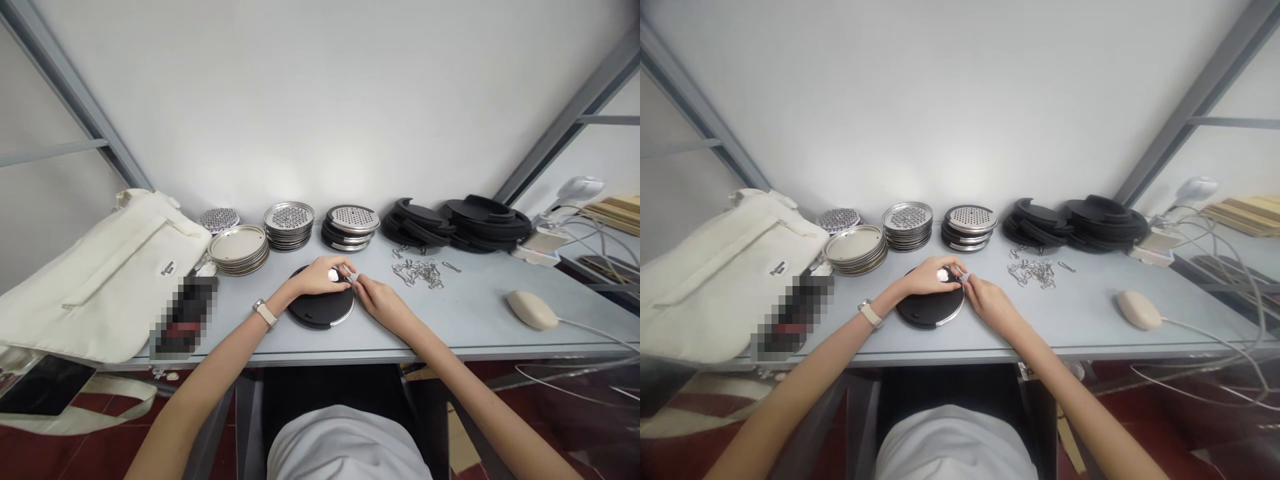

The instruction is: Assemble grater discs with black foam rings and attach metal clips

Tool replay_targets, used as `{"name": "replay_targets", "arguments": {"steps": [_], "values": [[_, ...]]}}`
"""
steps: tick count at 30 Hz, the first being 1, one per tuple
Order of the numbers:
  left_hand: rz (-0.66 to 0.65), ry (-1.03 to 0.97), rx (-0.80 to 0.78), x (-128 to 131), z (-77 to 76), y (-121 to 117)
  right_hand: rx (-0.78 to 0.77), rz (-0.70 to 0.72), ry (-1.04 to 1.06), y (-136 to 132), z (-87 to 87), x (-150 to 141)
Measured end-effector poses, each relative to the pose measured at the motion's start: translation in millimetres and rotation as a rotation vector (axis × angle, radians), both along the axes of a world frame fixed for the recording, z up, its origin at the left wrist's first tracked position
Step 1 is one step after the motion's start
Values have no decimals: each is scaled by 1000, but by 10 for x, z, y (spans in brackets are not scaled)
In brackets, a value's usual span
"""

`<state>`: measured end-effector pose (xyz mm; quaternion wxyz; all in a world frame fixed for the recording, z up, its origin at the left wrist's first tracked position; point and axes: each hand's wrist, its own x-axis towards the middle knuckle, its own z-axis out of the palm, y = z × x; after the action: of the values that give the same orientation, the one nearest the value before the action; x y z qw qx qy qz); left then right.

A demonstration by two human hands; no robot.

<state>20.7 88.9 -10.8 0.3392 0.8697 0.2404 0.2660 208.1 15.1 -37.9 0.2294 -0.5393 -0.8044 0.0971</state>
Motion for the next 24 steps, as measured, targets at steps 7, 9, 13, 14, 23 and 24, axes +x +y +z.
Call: {"name": "replay_targets", "arguments": {"steps": [7, 9, 13, 14, 23, 24], "values": [[7, 15, -9, -2, 16, -22, 39, -47, 5, 13, -20, 20], [4, 23, 1, -4, 10, -19, 41, -20, -11, 16, -20, 23], [46, 102, 171, 1, 18, -50, 47, 20, -62, 16, -22, 10], [85, 142, 261, 9, 53, -95, 49, 13, -63, 15, -24, 7], [-228, 351, 823, -24, 1010, -1477, 44, 11, -44, -21, -2, 2], [-216, 332, 811, -77, 991, -1546, 47, 11, -45, -19, 0, 1]]}}
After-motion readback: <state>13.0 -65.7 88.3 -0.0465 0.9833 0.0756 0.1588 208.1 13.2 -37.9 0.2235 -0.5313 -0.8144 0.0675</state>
